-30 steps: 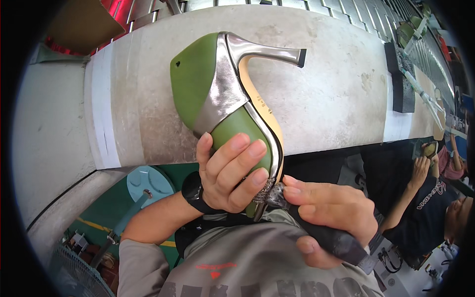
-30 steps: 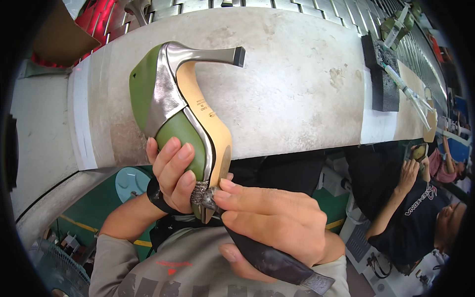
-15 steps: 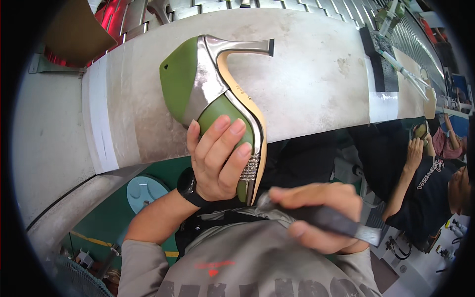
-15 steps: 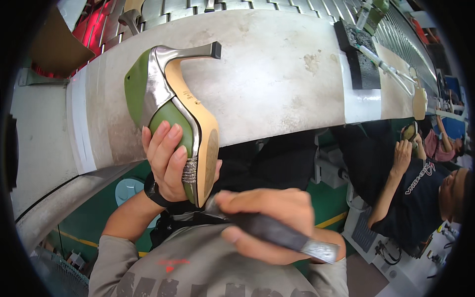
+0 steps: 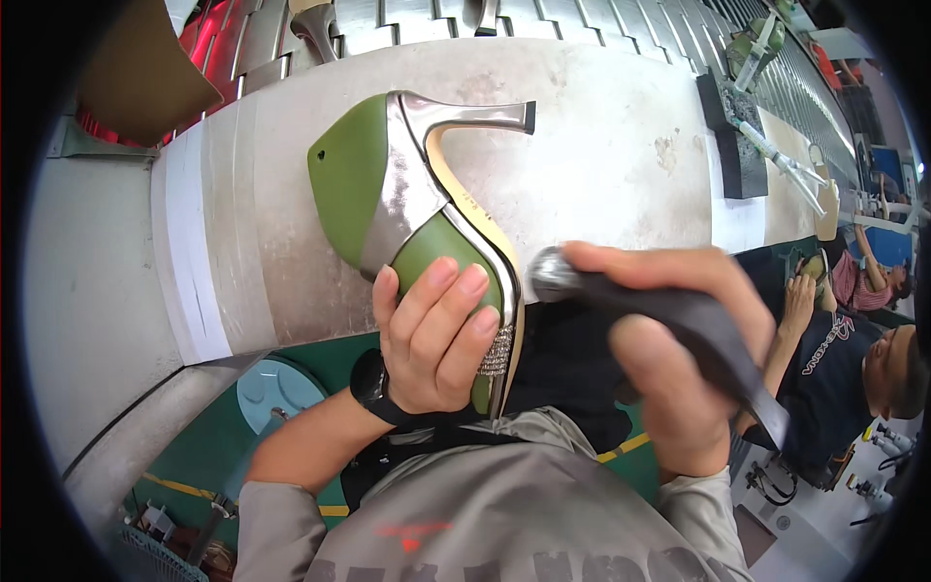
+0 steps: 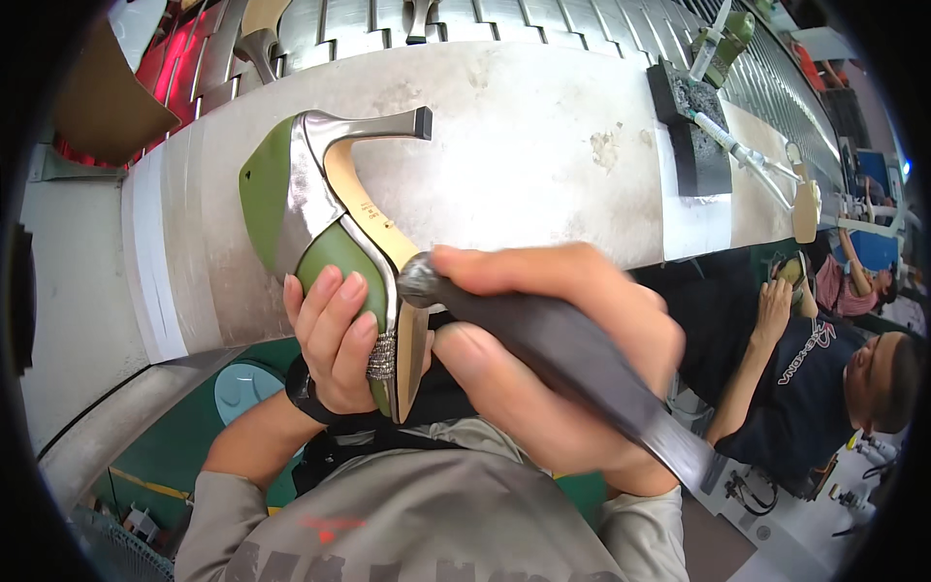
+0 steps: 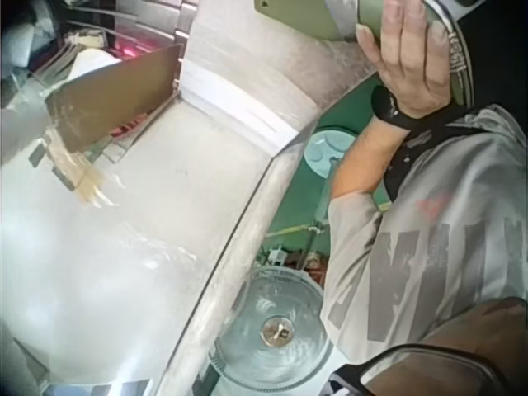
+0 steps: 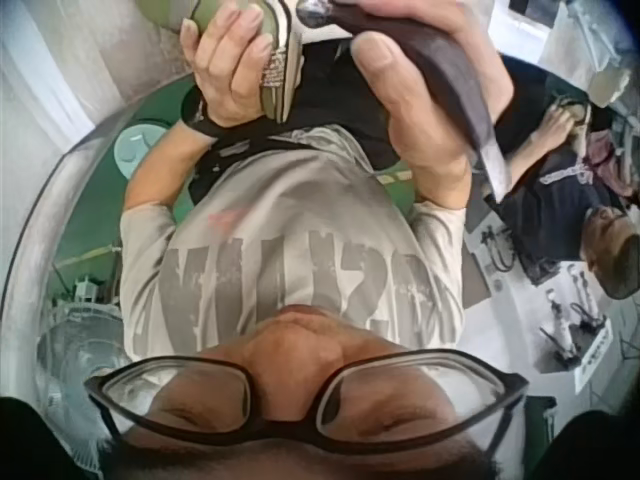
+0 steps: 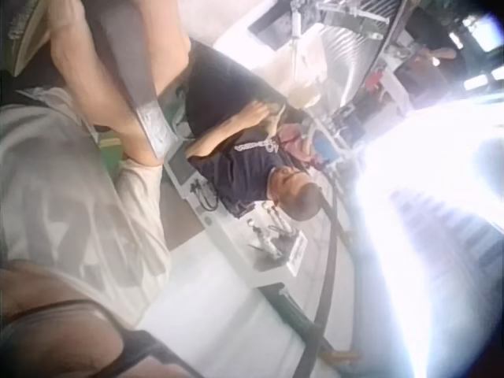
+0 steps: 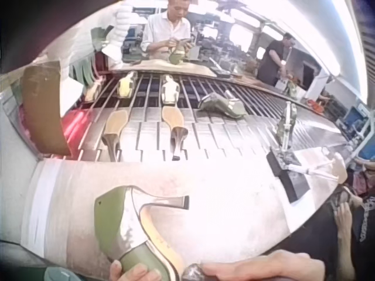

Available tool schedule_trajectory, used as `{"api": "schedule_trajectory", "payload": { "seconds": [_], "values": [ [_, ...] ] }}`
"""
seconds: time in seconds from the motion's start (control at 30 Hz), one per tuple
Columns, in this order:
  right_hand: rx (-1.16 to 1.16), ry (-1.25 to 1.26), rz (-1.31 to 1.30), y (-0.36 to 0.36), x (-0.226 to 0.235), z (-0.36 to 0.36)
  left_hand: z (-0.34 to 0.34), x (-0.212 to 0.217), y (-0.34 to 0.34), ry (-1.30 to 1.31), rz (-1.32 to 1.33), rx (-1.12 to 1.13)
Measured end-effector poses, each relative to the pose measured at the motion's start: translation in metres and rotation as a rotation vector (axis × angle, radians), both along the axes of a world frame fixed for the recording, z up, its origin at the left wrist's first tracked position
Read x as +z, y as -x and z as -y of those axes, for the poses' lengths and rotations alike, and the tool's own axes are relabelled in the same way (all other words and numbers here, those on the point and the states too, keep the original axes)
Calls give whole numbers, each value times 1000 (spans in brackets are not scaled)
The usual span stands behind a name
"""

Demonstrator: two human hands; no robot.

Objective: The person positions and attaches the outer sole to the bottom of a high-heeled shoe, using a small hammer to tap and secure the edges, and then applies a liquid substance from a syringe along the seam.

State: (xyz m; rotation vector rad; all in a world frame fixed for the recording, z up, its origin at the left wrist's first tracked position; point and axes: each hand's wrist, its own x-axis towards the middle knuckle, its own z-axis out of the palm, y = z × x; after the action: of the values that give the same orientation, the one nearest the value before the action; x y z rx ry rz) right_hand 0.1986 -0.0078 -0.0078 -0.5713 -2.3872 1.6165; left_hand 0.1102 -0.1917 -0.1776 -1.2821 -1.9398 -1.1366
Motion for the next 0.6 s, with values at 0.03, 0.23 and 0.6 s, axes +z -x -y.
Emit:
{"api": "schedule_trajectory", "payload": {
  "seconds": [0.03,0.23,0.6],
  "values": [
    [-32,-8,-180,-9,3,-4,1,1,3,60,-69,-10],
    [340,-103,211,-16,33,-15,-9,13,-8,40,13,-27],
    [317,60,-154,-48,-11,15,3,8,-1,141,-84,-30]
  ]
}}
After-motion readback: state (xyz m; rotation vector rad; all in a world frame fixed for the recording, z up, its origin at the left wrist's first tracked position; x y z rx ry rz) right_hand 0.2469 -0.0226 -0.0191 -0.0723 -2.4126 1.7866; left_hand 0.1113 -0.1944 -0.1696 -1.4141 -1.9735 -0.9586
